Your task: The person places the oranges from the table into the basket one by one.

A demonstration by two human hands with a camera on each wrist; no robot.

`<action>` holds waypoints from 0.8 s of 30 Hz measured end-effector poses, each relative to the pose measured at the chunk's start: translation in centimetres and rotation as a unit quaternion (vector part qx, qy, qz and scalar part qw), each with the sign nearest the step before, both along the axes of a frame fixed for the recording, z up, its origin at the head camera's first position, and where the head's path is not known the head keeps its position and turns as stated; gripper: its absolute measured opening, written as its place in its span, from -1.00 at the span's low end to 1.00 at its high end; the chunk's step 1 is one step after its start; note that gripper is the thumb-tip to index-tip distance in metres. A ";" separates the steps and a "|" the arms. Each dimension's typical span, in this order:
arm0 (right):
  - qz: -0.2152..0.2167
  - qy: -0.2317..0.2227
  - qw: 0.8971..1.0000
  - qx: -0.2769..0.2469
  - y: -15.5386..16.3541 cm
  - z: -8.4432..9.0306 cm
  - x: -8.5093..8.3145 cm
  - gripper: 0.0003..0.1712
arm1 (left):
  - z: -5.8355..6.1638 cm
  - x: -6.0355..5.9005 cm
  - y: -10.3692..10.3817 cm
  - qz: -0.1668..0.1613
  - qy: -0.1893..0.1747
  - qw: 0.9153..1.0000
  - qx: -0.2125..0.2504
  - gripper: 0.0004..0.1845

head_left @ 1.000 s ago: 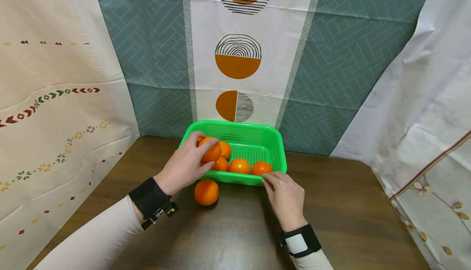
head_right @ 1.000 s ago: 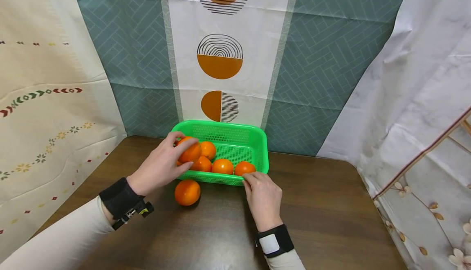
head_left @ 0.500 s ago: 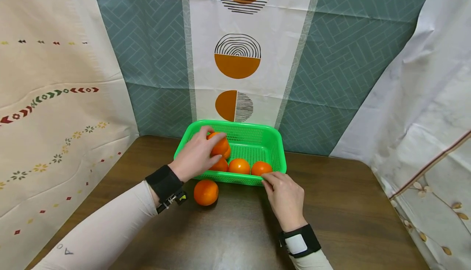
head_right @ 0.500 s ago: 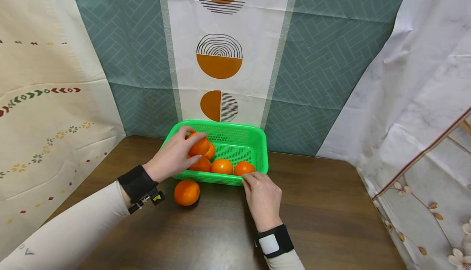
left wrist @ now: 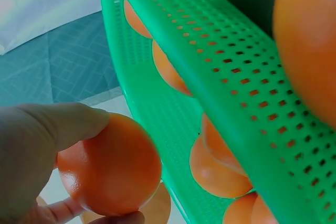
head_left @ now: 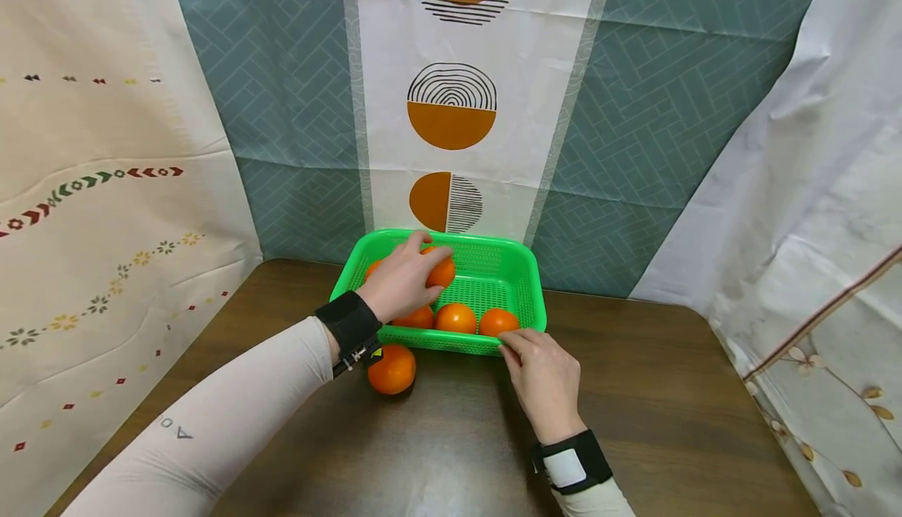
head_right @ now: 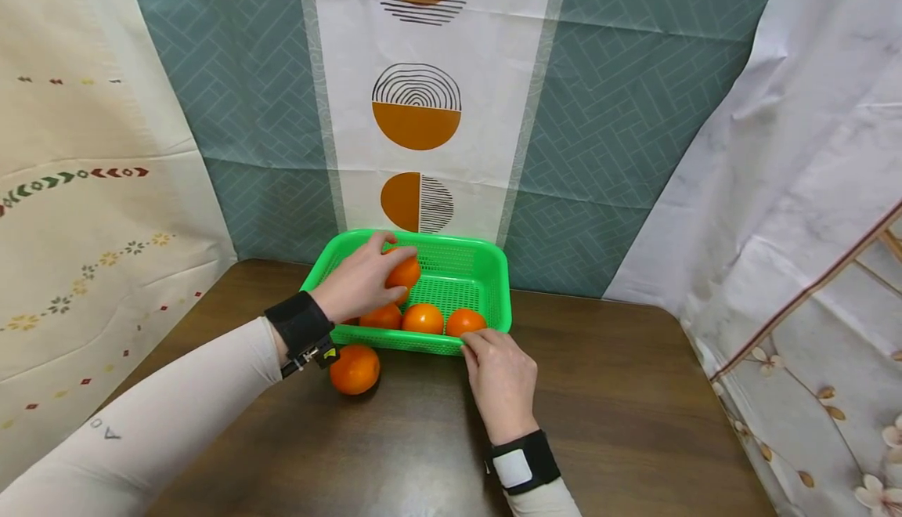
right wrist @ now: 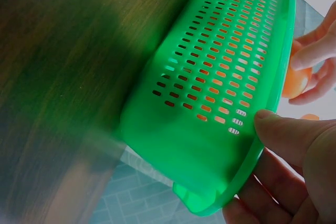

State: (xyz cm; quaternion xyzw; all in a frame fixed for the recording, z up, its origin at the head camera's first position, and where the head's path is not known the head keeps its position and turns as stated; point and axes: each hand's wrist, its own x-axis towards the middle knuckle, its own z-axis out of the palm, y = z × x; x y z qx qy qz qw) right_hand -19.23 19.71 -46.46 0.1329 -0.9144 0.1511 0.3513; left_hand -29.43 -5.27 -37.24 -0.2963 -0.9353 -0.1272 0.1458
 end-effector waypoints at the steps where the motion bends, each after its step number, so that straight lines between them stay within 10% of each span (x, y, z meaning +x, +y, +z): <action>1: 0.000 0.000 1.000 0.000 0.0 0.0 0.0 -0.74 | 0.0 -0.3 0.2 0.002 -0.003 1.000 -0.002 -0.35; 24: -0.004 -0.002 1.000 -0.001 -0.1 0.0 0.0 -0.73 | 0.5 -4.4 4.2 0.002 -0.077 0.992 -0.097 -0.35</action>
